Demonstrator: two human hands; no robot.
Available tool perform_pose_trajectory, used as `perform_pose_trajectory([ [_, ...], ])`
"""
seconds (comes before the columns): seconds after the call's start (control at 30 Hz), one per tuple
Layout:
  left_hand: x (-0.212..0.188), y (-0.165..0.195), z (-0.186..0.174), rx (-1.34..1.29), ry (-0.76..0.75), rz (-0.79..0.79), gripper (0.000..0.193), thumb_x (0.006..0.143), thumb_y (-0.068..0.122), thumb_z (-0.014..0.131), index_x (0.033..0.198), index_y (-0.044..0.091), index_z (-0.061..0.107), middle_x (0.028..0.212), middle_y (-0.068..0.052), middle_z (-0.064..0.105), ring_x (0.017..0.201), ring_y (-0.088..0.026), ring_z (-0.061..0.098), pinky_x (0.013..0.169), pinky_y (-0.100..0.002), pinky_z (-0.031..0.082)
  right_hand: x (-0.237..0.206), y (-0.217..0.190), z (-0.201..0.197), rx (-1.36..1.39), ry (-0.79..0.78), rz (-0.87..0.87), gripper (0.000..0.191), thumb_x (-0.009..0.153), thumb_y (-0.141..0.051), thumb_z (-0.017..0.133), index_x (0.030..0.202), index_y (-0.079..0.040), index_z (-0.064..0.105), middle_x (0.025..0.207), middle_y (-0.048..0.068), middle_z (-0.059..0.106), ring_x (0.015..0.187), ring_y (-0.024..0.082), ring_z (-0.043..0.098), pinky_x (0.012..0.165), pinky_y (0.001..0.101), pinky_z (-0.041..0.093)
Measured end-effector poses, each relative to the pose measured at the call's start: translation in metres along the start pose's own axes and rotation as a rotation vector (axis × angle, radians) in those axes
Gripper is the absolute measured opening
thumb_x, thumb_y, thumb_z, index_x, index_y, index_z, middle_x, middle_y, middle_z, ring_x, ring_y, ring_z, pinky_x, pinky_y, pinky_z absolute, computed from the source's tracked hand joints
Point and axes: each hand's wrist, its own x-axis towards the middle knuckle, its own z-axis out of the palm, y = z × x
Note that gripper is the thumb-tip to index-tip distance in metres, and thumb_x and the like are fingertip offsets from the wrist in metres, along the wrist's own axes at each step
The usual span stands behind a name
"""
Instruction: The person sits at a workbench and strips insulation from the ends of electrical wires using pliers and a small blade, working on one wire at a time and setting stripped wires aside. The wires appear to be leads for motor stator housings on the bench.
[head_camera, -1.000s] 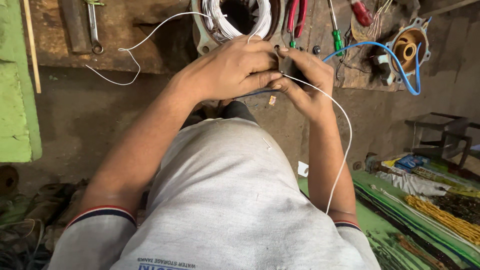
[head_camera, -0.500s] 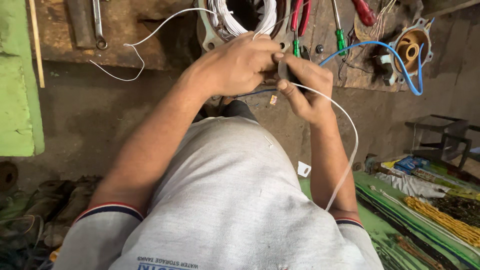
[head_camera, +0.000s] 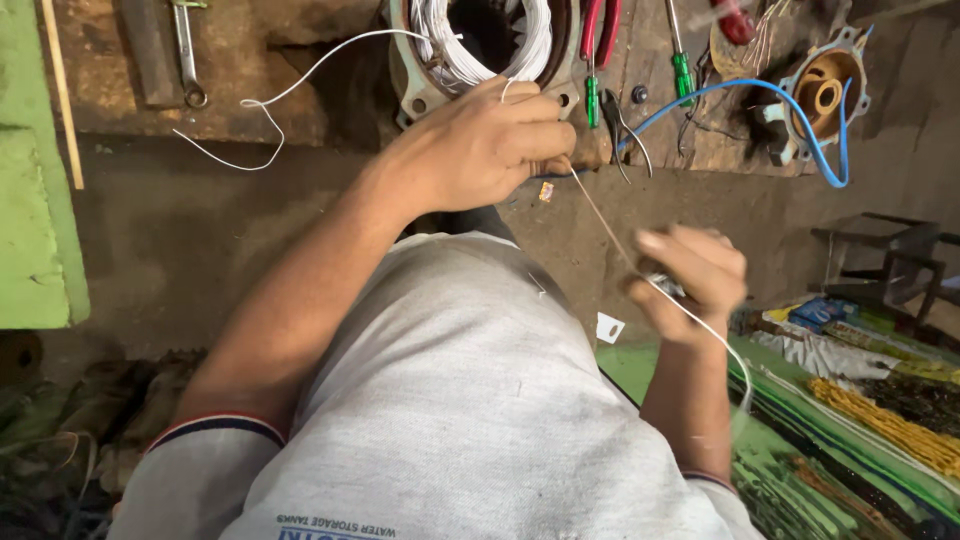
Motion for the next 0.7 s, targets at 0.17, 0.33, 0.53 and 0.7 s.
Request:
perform_pose_trajectory([
  [0.17,0.000,-0.003,0.003,0.057,0.043,-0.005,0.021,0.100,0.016,0.079,0.094,0.005,0.063,0.086,-0.006,0.056,0.087,-0.026,0.058,0.080,-0.040,0.047,-0.023,0.006,0.018,0.362,0.301,0.508,0.052,0.104,-0.033,0.069,0.151,-0.015,0.056,0.095,0.000,0.064,0.070,0.009,0.054,0.061,0.0237,0.046],
  [0.33,0.000,-0.001,0.010,0.211,0.096,0.047,0.019,0.095,0.020,0.080,0.097,0.008,0.065,0.088,-0.002,0.056,0.086,-0.020,0.056,0.081,-0.037,0.046,-0.015,0.012,0.031,0.222,-0.106,0.887,0.042,0.099,-0.014,0.062,0.140,-0.005,0.056,0.112,0.003,0.069,0.099,0.013,0.062,0.085,0.0249,0.049],
  [0.53,-0.002,-0.003,0.016,0.334,0.081,0.094,0.020,0.090,0.017,0.080,0.090,0.010,0.061,0.086,-0.001,0.054,0.086,-0.020,0.055,0.080,-0.037,0.046,0.005,-0.013,0.042,1.040,0.234,0.921,0.066,0.095,-0.013,0.075,0.153,0.001,0.046,0.113,0.008,0.069,0.093,0.015,0.057,0.081,0.0297,0.049],
  [0.7,-0.005,-0.002,0.021,0.369,0.106,0.085,0.015,0.092,0.014,0.077,0.094,0.011,0.062,0.087,-0.001,0.052,0.089,-0.019,0.055,0.082,-0.036,0.045,0.032,-0.020,0.052,1.229,0.327,1.028,0.055,0.099,-0.013,0.073,0.148,0.001,0.054,0.110,0.006,0.063,0.085,0.012,0.052,0.071,0.0256,0.043],
])
